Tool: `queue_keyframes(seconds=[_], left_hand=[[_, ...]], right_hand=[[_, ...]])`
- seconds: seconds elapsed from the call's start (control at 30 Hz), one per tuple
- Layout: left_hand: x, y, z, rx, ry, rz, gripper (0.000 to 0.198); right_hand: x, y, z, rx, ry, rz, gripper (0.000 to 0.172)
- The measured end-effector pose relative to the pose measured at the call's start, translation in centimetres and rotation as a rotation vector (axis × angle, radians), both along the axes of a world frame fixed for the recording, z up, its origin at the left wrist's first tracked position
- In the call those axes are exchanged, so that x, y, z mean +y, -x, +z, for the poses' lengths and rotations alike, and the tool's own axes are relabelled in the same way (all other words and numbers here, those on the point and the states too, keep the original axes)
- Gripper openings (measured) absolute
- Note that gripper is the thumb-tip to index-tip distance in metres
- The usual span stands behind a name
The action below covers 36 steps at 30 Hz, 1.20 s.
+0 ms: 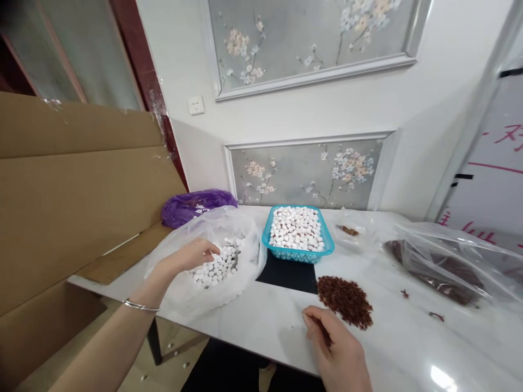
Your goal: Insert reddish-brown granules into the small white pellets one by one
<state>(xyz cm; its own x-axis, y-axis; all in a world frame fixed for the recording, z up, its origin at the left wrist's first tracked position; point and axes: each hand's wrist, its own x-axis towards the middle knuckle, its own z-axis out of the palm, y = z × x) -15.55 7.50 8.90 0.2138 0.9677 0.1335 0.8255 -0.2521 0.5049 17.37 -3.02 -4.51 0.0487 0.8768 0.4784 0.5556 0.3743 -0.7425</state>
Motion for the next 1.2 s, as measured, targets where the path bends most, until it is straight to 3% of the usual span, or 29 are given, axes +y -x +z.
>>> queue_keyframes(seconds=[0.13,0.2,0.27,0.43,0.5,0.57,0.67,0.77,0.9,1.03,1.2], left_hand=[[0.6,0.3,-2.3,0.197,0.073,-0.049,0.024],[0.8,0.3,-2.8,0.227,0.071,-0.051,0.019],[0.9,0.4,-2.7,0.220,0.048,-0.038,0.009],[-1.0,-1.1,-0.8,0.098,-0.027,-0.023,0.024],[-2.6,-3.0,-0.3,-0.080,0.019,-0.068,0.023],[-4.5,-5.5,-0.4,-0.493,0.169,-0.124,0.023],[-7.2,-9.4,-1.8,-1.003,0.462,-0.169,0.024],[-8.7,-12.5,-3.7,-1.322,0.685,-0.165,0.023],[-8.5,-14.7,-5.8,-1.513,0.827,-0.131,0.013],[-7.6,-15.3,-7.3,-1.528,0.842,-0.142,0.007],[-7.5,-15.5,-8.4,-1.560,0.842,-0.152,0.011]], right_hand=[[-0.1,0.2,0.5,-0.046,-0.014,0.018,0.019],[-0.2,0.2,0.7,-0.055,-0.008,0.025,0.018],[-0.2,0.1,0.8,-0.050,-0.003,0.026,0.018],[0.0,-0.1,0.0,0.061,0.024,0.038,0.021],[0.1,0.1,-0.4,0.125,0.065,0.038,0.022],[0.1,0.4,-0.5,0.187,0.106,0.029,0.022],[-0.1,0.8,0.3,0.243,0.131,0.047,0.019],[-0.2,1.0,1.7,0.285,0.136,0.071,0.017],[-0.5,1.4,3.4,0.447,0.131,0.068,0.014],[-1.1,2.2,4.3,0.635,0.198,0.116,0.010],[-1.0,3.6,4.8,0.621,0.158,0.154,0.012]])
